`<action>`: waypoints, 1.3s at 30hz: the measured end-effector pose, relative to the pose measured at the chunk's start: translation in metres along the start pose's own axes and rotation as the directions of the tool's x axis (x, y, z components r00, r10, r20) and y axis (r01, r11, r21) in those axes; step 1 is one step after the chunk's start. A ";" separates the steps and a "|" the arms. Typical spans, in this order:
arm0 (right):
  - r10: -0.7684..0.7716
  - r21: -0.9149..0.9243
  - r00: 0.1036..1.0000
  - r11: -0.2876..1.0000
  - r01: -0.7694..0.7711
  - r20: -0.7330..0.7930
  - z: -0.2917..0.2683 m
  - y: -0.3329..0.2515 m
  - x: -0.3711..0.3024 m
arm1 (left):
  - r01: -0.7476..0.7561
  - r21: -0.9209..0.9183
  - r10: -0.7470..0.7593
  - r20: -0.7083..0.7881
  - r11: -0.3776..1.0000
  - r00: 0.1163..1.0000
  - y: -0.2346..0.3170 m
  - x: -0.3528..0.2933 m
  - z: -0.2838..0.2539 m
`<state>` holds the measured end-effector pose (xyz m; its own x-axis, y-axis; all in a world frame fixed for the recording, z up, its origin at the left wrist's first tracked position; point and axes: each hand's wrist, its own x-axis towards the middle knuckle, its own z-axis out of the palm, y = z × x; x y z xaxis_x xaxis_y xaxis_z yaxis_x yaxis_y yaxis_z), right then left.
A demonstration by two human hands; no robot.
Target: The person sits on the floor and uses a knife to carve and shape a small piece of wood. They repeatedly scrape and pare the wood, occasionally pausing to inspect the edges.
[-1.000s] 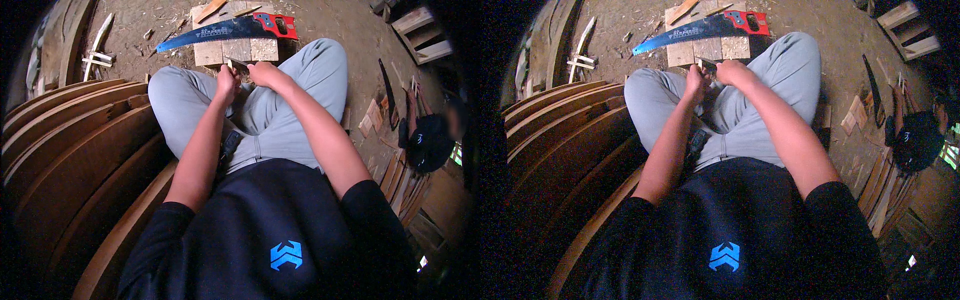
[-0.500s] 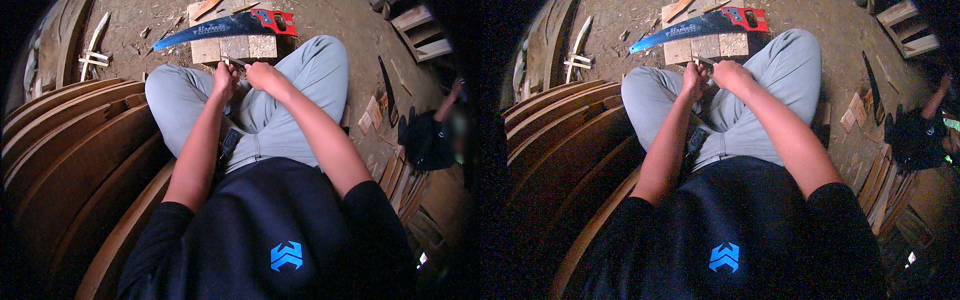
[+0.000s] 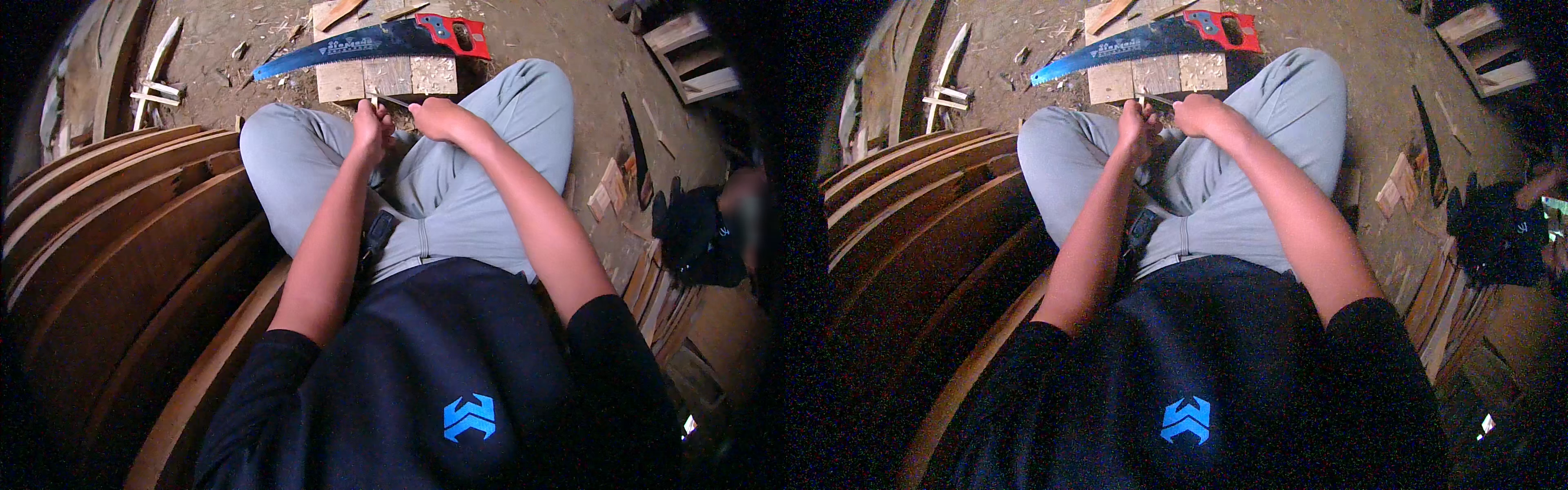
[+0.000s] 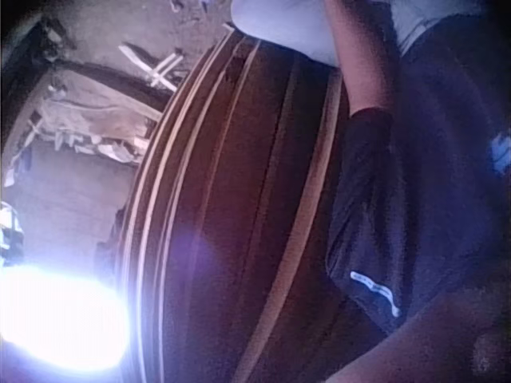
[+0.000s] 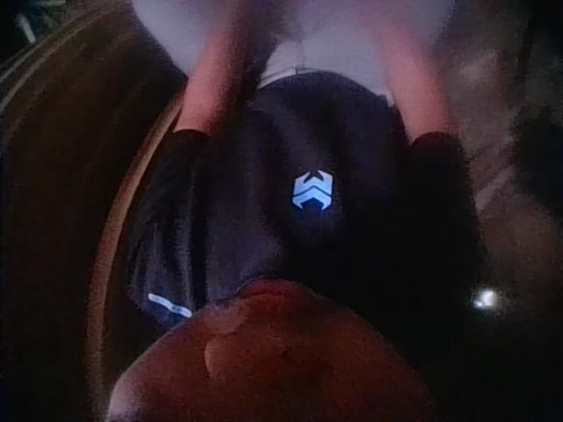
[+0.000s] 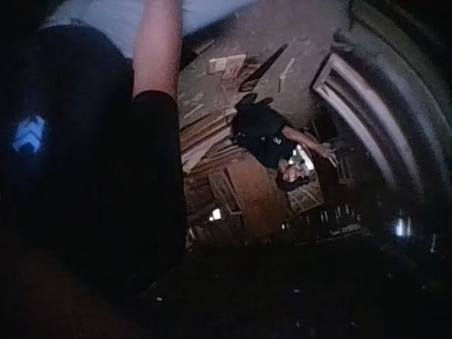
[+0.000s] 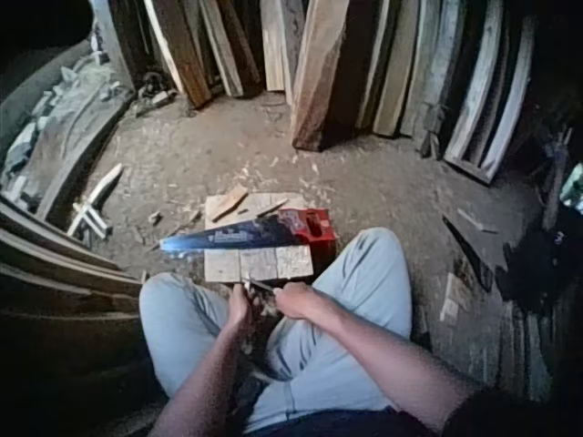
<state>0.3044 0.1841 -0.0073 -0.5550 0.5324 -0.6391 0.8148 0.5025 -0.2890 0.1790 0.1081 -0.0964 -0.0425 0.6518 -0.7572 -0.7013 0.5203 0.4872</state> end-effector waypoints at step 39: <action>0.368 0.311 0.915 0.900 -0.305 -0.166 0.027 -0.031 -0.004 | -0.035 0.238 0.048 -0.051 0.971 0.998 -0.010 0.014 -0.013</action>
<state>0.2859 0.1476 -0.0154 -0.2360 0.7849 -0.5729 0.9549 0.0781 -0.2864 0.1766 0.1048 -0.1175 -0.1120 0.6472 -0.7540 -0.5098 0.6139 0.6027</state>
